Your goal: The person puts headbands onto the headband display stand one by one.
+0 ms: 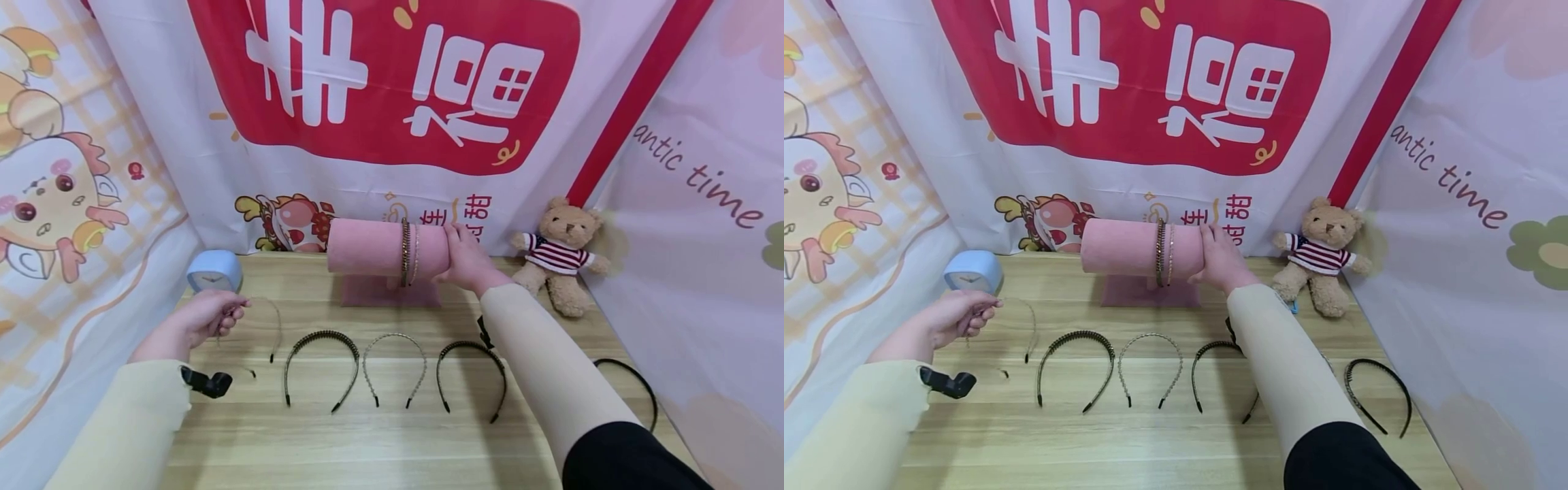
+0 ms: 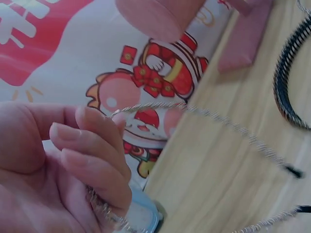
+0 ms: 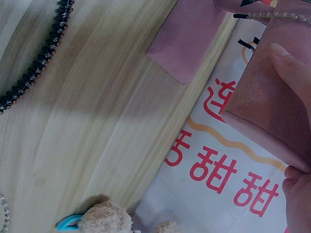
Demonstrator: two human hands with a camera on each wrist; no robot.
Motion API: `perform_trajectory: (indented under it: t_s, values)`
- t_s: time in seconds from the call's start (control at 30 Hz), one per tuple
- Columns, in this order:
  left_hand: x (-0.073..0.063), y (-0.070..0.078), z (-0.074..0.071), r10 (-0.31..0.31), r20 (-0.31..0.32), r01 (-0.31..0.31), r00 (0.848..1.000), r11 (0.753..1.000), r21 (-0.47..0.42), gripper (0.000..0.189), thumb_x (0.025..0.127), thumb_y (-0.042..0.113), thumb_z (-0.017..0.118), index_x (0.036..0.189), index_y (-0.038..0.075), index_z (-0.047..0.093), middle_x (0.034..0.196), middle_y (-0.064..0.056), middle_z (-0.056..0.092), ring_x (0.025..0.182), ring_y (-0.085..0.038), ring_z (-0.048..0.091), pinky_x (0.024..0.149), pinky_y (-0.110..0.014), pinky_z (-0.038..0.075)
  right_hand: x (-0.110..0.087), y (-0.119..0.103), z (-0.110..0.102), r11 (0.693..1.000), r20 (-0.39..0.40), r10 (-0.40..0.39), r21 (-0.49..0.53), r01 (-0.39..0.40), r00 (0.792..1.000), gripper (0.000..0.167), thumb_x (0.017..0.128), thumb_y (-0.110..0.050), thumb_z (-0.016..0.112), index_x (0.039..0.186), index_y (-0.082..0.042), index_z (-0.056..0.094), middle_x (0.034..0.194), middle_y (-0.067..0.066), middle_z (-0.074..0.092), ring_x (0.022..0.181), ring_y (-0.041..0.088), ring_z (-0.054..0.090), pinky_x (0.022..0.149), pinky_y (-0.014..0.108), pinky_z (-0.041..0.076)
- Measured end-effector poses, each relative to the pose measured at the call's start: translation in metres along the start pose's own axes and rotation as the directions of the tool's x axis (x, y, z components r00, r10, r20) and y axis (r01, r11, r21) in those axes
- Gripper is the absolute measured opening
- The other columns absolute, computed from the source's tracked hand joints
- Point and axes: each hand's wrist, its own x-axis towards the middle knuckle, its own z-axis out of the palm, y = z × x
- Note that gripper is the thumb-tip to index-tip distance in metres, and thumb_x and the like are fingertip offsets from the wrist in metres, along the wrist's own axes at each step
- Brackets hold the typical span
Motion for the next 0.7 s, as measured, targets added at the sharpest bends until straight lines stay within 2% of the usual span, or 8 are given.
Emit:
perform_trajectory:
  t_s: [0.1,0.17,0.27,0.37,0.43,0.53,0.7]
  values:
    - [0.000,0.005,0.002,0.070,0.047,-0.064,0.996,0.992,-0.111,0.027,0.106,0.014,0.040,0.098,0.007,0.065,0.071,0.004,0.059,0.056,-0.005,0.049,0.053,-0.021,0.046,0.000,0.000,0.001,1.000,-0.002,0.004,-0.002,-0.004,1.000,0.128,0.061,-0.037,0.095,0.157,-0.006,0.016,0.156,0.020,0.021,0.139,0.039,0.027,0.115,0.050,0.025]
    - [0.001,0.007,0.005,0.133,0.078,-0.114,0.988,0.970,-0.213,0.030,0.107,0.013,0.039,0.102,0.006,0.068,0.073,0.002,0.062,0.059,-0.005,0.053,0.055,-0.021,0.048,0.001,0.000,0.001,1.000,-0.006,0.003,0.003,-0.003,1.000,0.128,0.061,-0.037,0.095,0.157,-0.006,0.017,0.155,0.020,0.021,0.139,0.038,0.028,0.115,0.050,0.025]
    - [0.004,0.010,0.009,0.239,0.110,-0.185,0.965,0.914,-0.362,0.031,0.108,0.011,0.038,0.113,0.003,0.067,0.078,-0.001,0.065,0.064,-0.007,0.058,0.057,-0.021,0.051,0.000,0.000,0.003,1.000,-0.011,0.002,0.016,-0.002,1.000,0.127,0.060,-0.034,0.096,0.156,-0.005,0.018,0.155,0.020,0.021,0.139,0.039,0.028,0.115,0.051,0.025]
    - [0.009,0.014,0.016,0.321,0.094,-0.247,0.942,0.856,-0.455,0.031,0.108,0.010,0.037,0.119,0.003,0.065,0.083,-0.002,0.067,0.067,-0.008,0.060,0.059,-0.022,0.052,0.000,0.001,0.003,1.000,-0.015,0.002,0.023,-0.002,1.000,0.127,0.060,-0.033,0.096,0.156,-0.005,0.018,0.155,0.020,0.021,0.139,0.039,0.028,0.115,0.051,0.025]
    - [0.014,0.016,0.022,0.344,0.059,-0.273,0.937,0.828,-0.490,0.030,0.108,0.010,0.039,0.120,0.005,0.065,0.085,-0.003,0.068,0.067,-0.009,0.062,0.060,-0.023,0.054,0.000,0.002,0.003,1.000,-0.015,0.001,0.020,0.000,1.000,0.127,0.060,-0.033,0.096,0.156,-0.005,0.017,0.155,0.021,0.021,0.139,0.039,0.028,0.115,0.051,0.025]
    - [0.023,0.020,0.032,0.344,-0.002,-0.295,0.939,0.802,-0.520,0.027,0.107,0.011,0.041,0.124,0.006,0.062,0.085,-0.004,0.069,0.067,-0.011,0.064,0.064,-0.025,0.056,0.000,0.003,0.004,1.000,-0.017,-0.002,0.010,0.002,1.000,0.128,0.060,-0.035,0.096,0.156,-0.005,0.017,0.155,0.020,0.021,0.139,0.039,0.028,0.115,0.049,0.025]
    - [0.042,0.026,0.051,0.335,-0.063,-0.314,0.940,0.780,-0.541,0.040,0.106,0.012,0.043,0.144,0.000,0.042,0.084,-0.004,0.067,0.072,-0.014,0.068,0.076,-0.032,0.058,0.001,0.004,0.004,1.000,-0.019,-0.008,0.006,0.008,1.000,0.129,0.059,-0.037,0.096,0.156,-0.005,0.017,0.155,0.021,0.021,0.139,0.039,0.027,0.115,0.050,0.024]
